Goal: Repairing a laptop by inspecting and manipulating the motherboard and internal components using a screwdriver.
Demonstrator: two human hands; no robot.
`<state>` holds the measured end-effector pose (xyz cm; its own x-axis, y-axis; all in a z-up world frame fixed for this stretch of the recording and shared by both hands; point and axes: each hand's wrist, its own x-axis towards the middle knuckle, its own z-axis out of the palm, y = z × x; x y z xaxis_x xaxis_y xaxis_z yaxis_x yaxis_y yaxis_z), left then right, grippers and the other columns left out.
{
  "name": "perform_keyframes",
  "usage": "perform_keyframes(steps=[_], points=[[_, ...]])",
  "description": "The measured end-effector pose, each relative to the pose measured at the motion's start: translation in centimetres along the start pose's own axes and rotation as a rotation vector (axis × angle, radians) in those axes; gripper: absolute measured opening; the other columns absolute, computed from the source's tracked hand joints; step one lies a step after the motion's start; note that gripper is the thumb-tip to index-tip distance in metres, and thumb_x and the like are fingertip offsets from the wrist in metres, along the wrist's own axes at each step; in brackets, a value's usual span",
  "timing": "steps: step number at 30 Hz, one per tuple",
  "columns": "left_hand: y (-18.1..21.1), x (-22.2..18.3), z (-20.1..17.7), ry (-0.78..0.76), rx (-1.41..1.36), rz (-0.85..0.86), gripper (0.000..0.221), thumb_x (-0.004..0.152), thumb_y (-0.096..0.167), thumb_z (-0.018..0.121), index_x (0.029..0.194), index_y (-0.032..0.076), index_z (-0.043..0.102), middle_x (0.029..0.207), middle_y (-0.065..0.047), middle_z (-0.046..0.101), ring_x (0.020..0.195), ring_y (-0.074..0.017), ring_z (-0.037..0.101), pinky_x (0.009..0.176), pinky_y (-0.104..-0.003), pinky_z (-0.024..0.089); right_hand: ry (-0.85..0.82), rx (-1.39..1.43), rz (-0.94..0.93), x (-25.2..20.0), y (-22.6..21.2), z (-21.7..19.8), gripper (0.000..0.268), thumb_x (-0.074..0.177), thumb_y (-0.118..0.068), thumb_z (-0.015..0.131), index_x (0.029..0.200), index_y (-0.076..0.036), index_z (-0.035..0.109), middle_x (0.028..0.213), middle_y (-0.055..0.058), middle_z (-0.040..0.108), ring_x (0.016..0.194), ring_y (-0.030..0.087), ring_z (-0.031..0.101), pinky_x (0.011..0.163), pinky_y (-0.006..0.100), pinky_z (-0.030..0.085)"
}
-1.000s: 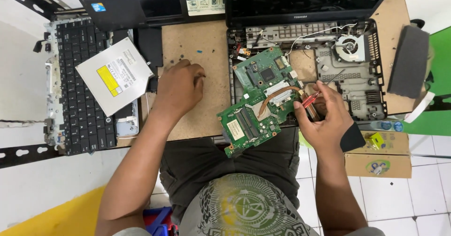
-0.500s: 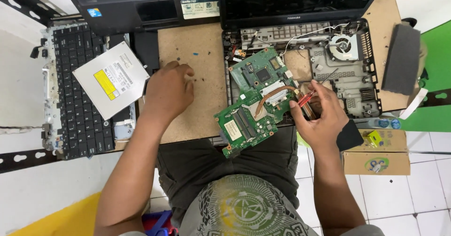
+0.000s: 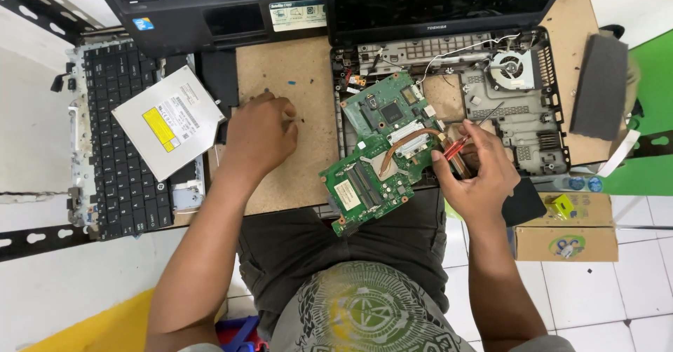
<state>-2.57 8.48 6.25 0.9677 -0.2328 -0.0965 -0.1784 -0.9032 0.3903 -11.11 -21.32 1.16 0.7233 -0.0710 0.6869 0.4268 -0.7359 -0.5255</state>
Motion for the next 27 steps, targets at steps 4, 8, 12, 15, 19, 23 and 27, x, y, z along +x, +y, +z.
perform_keyframes(steps=[4,8,12,15,19,23,27], points=[[0.0,0.6,0.8,-0.009,-0.008,0.03,0.021,0.079,0.011,0.061,0.095,0.002,0.071,0.084,-0.019,0.063,0.084,-0.0363,0.066,0.074,-0.046,0.054,0.003,0.008,0.008,-0.1,0.2,0.0,0.05,0.081,-0.018,0.081,0.12,0.008,0.062,0.1,0.019,0.065,0.075,0.033,0.067,0.064,0.037,0.052],[0.3,1.0,1.2,-0.017,0.005,0.02,0.016,0.079,0.012,0.061,0.088,0.006,0.073,0.081,-0.017,0.063,0.082,-0.0354,0.066,0.073,-0.045,0.053,0.01,0.003,-0.006,0.0,0.2,0.0,0.05,0.082,-0.019,0.081,0.12,0.008,0.062,0.1,0.019,0.065,0.076,0.034,0.066,0.065,0.038,0.052],[0.0,1.1,1.7,-0.002,-0.017,0.03,0.013,0.079,0.011,0.062,0.084,0.009,0.073,0.077,-0.014,0.06,0.08,-0.0322,0.064,0.074,-0.041,0.052,0.016,0.014,-0.006,0.1,0.3,0.0,0.051,0.08,-0.018,0.082,0.119,0.008,0.062,0.099,0.019,0.065,0.077,0.034,0.067,0.066,0.039,0.052],[-0.1,1.2,2.5,0.033,0.011,0.06,0.012,0.078,0.008,0.059,0.082,0.003,0.069,0.078,-0.017,0.059,0.083,-0.0358,0.062,0.077,-0.045,0.05,0.042,0.068,0.028,-1.0,1.3,0.5,0.052,0.081,-0.02,0.081,0.12,0.008,0.061,0.101,0.019,0.064,0.084,0.036,0.066,0.07,0.041,0.052],[2.0,1.0,1.4,0.103,-0.138,0.047,0.009,0.076,0.011,0.062,0.078,0.004,0.067,0.072,-0.014,0.06,0.077,-0.0326,0.063,0.072,-0.043,0.052,0.101,0.369,0.191,-2.2,4.9,-0.6,0.056,0.087,-0.028,0.069,0.125,0.009,0.051,0.104,0.024,0.062,0.083,0.029,0.064,0.077,0.039,0.051],[4.4,1.2,0.1,0.203,-0.556,0.159,0.005,0.074,0.004,0.062,0.073,0.002,0.066,0.063,-0.015,0.063,0.062,-0.0252,0.064,0.056,-0.034,0.051,0.124,0.716,0.459,-1.6,5.6,-1.8,0.077,0.083,-0.065,0.044,0.124,0.0,0.048,0.104,0.019,0.063,0.081,0.021,0.065,0.074,0.027,0.053],[5.9,2.4,-0.6,0.116,-0.867,0.12,0.014,0.079,-0.001,0.064,0.07,0.011,0.064,0.067,-0.002,0.065,0.058,-0.0078,0.058,0.057,-0.021,0.055,0.066,1.046,0.541,0.1,3.2,-3.6,0.058,0.091,-0.064,0.039,0.11,-0.014,0.059,0.101,0.012,0.064,0.078,0.019,0.062,0.074,0.029,0.054]])
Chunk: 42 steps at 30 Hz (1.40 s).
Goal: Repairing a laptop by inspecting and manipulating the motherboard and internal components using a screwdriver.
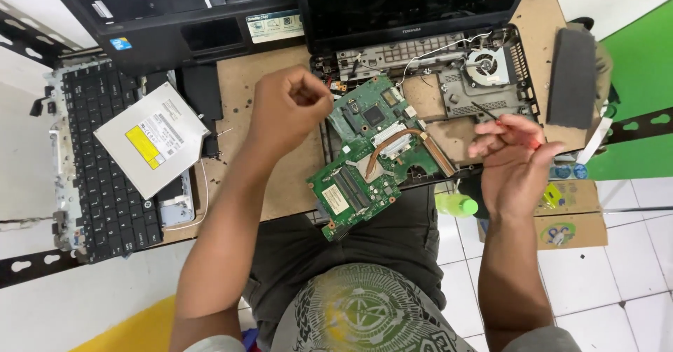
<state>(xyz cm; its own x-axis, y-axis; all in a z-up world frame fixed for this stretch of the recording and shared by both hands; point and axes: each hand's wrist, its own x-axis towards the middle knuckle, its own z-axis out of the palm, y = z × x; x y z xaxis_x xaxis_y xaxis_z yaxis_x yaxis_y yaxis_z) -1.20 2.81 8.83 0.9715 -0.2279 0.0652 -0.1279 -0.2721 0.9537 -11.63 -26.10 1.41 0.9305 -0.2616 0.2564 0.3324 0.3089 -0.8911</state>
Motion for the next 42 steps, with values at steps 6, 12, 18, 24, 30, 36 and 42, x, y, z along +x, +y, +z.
perform_keyframes(steps=[6,12,18,24,30,36,42], points=[[-3.0,2.8,0.1,0.039,-0.368,-0.015,0.017,0.085,0.013,0.068,0.1,0.004,0.07,0.081,-0.004,0.069,0.069,-0.011,0.063,0.067,-0.02,0.056,-0.191,0.048,-0.054,2.7,-1.6,1.5,0.051,0.099,-0.056,0.036,0.113,-0.014,0.062,0.108,0.011,0.065,0.095,0.019,0.066,0.072,0.028,0.059],[-4.6,3.5,0.6,0.064,-0.742,-0.021,0.017,0.074,0.005,0.078,0.088,0.0,0.071,0.078,-0.01,0.071,0.064,-0.0146,0.065,0.066,-0.024,0.058,-0.525,0.122,0.047,7.6,-2.6,5.4,0.052,0.102,-0.052,0.038,0.12,-0.008,0.058,0.113,0.014,0.065,0.084,0.02,0.067,0.078,0.029,0.06],[-7.6,4.0,1.9,-0.014,-1.051,-0.045,0.021,0.074,-0.006,0.074,0.094,-0.007,0.068,0.087,-0.022,0.07,0.075,-0.027,0.071,0.07,-0.029,0.062,-0.448,0.01,0.111,10.4,1.8,9.4,0.066,0.095,-0.054,0.015,0.108,-0.004,0.056,0.083,0.022,0.066,0.069,0.023,0.07,0.071,0.031,0.059],[-8.0,3.6,2.1,-0.037,-1.12,-0.005,0.019,0.072,-0.013,0.073,0.089,-0.009,0.067,0.083,-0.026,0.068,0.074,-0.0306,0.071,0.068,-0.032,0.062,-0.412,0.063,0.105,10.0,2.1,11.4,0.066,0.096,-0.052,0.02,0.103,0.002,0.056,0.073,0.023,0.064,0.067,0.024,0.07,0.071,0.031,0.058],[-7.7,3.2,1.9,-0.085,-1.15,0.04,0.017,0.075,-0.011,0.072,0.091,-0.007,0.067,0.085,-0.025,0.069,0.078,-0.0275,0.071,0.07,-0.029,0.062,-0.397,0.03,0.081,9.5,2.0,11.5,0.066,0.095,-0.054,0.017,0.098,-0.004,0.06,0.07,0.02,0.065,0.068,0.021,0.07,0.069,0.03,0.059],[-7.3,2.8,1.9,-0.068,-1.109,0.056,0.016,0.077,-0.005,0.075,0.09,-0.006,0.067,0.083,-0.023,0.069,0.078,-0.027,0.071,0.071,-0.03,0.063,-0.403,0.026,0.037,9.1,2.3,11.7,0.066,0.096,-0.053,0.015,0.099,-0.003,0.058,0.069,0.021,0.064,0.068,0.023,0.07,0.071,0.032,0.059],[-7.3,3.0,2.0,0.026,-1.099,0.036,0.018,0.074,-0.005,0.077,0.089,-0.005,0.067,0.085,-0.023,0.07,0.078,-0.0261,0.071,0.073,-0.031,0.062,-0.479,-0.025,-0.043,8.8,2.8,11.8,0.064,0.098,-0.049,0.012,0.104,-0.003,0.057,0.077,0.023,0.065,0.075,0.025,0.07,0.076,0.034,0.058]])
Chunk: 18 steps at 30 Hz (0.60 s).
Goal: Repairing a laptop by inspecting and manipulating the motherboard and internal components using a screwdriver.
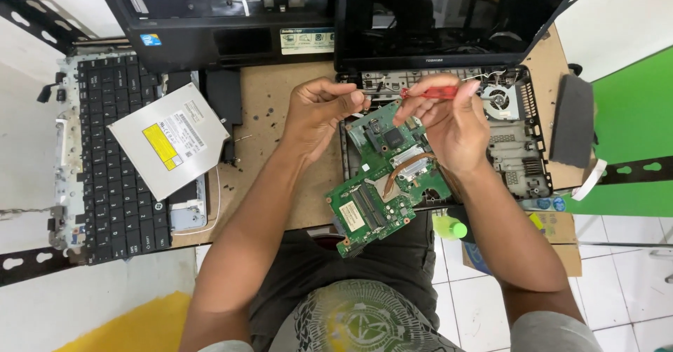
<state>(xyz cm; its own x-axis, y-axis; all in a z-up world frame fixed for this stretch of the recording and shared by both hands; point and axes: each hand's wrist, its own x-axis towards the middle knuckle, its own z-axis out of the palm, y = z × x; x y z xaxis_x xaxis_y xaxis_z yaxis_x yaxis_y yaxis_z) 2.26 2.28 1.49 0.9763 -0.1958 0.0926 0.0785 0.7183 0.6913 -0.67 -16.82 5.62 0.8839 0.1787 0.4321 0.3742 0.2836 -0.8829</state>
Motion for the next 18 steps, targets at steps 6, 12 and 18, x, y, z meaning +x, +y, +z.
perform_keyframes(steps=[6,12,18], points=[[0.3,0.0,0.0,0.042,0.002,0.009,0.018,0.074,-0.005,0.078,0.088,-0.004,0.068,0.084,-0.024,0.069,0.075,-0.0265,0.071,0.072,-0.032,0.062,-0.028,-0.015,-0.023,0.0,0.0,0.4,0.062,0.099,-0.046,0.016,0.106,0.0,0.055,0.081,0.022,0.065,0.08,0.027,0.069,0.081,0.035,0.056],[0.2,-0.1,0.0,0.044,-0.011,-0.02,0.018,0.072,-0.006,0.078,0.087,-0.005,0.068,0.082,-0.024,0.069,0.073,-0.0274,0.071,0.07,-0.031,0.062,-0.084,0.004,0.009,0.3,-0.1,-0.6,0.057,0.101,-0.043,0.016,0.107,-0.004,0.057,0.08,0.02,0.065,0.078,0.024,0.069,0.08,0.033,0.057],[0.9,-0.2,0.2,0.041,0.101,0.011,0.018,0.074,-0.002,0.078,0.089,-0.003,0.069,0.081,-0.022,0.07,0.075,-0.024,0.072,0.071,-0.029,0.062,-0.027,0.06,0.006,0.4,0.2,-0.6,0.046,0.102,-0.039,0.026,0.108,-0.002,0.052,0.078,0.018,0.064,0.076,0.021,0.068,0.077,0.033,0.058]])
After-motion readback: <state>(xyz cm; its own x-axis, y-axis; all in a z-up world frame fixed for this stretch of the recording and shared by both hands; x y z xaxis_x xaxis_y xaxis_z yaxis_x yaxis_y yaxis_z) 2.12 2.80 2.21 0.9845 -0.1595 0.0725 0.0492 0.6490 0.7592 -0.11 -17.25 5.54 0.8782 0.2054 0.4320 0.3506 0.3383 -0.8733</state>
